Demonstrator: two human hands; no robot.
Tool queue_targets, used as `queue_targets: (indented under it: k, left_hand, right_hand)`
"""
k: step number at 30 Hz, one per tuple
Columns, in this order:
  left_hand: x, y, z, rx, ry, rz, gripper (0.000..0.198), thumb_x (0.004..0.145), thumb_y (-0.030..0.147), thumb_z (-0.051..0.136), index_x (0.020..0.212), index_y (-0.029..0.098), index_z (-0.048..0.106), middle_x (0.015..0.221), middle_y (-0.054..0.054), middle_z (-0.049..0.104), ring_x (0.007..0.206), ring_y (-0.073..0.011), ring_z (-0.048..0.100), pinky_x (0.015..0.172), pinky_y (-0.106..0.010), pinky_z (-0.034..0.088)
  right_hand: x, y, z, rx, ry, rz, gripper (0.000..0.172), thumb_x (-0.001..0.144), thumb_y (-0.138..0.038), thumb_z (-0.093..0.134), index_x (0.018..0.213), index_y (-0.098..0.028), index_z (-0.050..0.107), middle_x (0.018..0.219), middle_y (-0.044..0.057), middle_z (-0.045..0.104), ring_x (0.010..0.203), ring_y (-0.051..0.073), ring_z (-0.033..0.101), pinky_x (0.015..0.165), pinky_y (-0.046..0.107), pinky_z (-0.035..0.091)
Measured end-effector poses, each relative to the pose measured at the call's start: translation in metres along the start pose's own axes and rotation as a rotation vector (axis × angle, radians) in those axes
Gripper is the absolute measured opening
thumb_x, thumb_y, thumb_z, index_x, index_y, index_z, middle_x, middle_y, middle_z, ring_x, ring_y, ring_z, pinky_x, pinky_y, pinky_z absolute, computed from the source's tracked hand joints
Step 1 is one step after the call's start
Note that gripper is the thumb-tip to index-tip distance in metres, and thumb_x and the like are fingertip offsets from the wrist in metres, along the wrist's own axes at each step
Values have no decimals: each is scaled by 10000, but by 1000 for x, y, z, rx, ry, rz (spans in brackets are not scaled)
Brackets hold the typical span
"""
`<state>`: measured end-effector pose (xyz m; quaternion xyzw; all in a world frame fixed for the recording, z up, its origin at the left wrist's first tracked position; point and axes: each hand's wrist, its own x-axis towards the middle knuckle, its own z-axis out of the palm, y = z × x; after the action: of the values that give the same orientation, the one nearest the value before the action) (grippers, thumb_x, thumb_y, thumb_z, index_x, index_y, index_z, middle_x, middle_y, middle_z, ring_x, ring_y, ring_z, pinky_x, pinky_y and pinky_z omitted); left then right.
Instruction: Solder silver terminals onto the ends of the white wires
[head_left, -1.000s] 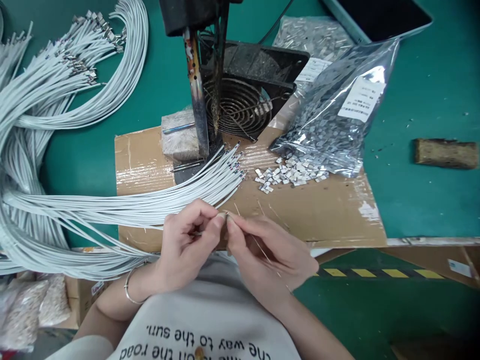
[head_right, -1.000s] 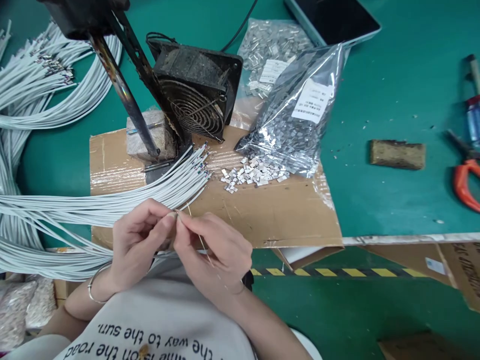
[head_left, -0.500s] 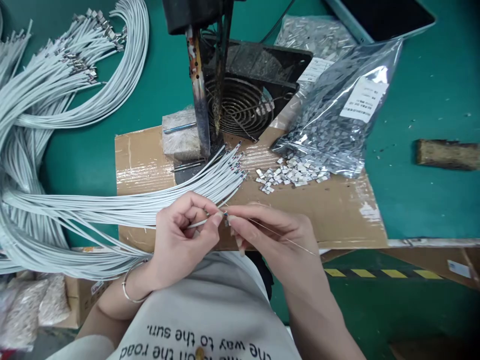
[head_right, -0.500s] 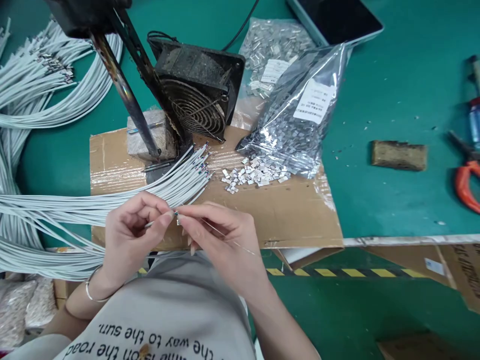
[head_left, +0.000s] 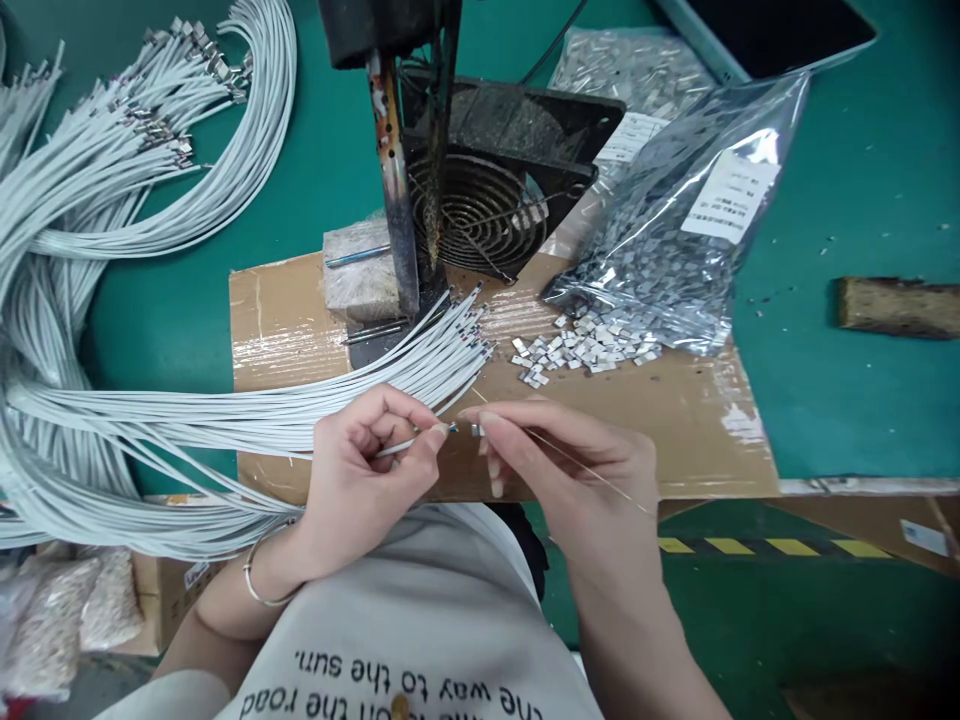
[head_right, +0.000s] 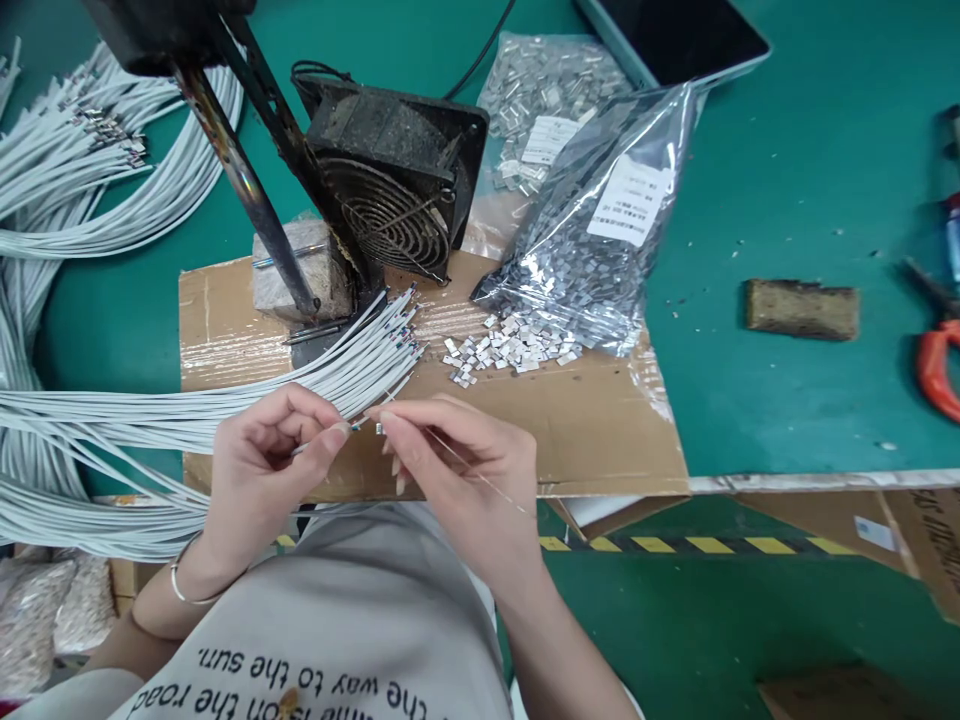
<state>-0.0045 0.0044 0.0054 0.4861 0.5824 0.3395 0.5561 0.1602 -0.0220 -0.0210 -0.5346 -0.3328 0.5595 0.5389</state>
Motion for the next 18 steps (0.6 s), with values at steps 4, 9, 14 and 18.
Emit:
queue_targets:
  k: [4,9,14,18]
  left_hand:
    - [1,2,0,-32,0,-42,111,850,188,750,763,172,681,510,67,512,422,-42,340,400,-163,232]
    - [5,9,-2,-53,-26,-68,120,807,151,763,740,176,667,500,73,520,410,-37,347,387,-159,213]
    - [7,12,-5,-83,-69,-108,131,804,138,759,730,174,658,488,83,511,407,-33,337,390,-158,219]
    - [6,11,-6,-107,-78,-111,135,821,134,757,733,172,663,490,86,506,413,-31,333,399,-157,230]
  right_hand:
    - [1,0,1,40,67,40,116,887,-171,792,846,-266,844,612,-35,704,477,89,596,430,190,524]
    - [1,2,4,31,25,-17,152,888,-144,782,849,-270,858,719,-16,741,526,80,617,479,196,550]
    - [3,9,4,83,-62,-56,147,886,-159,791,894,-281,872,739,0,759,522,92,632,445,197,551]
    - [2,11,4,93,-58,-48,151,872,-149,799,881,-279,875,721,-3,756,508,87,630,440,190,553]
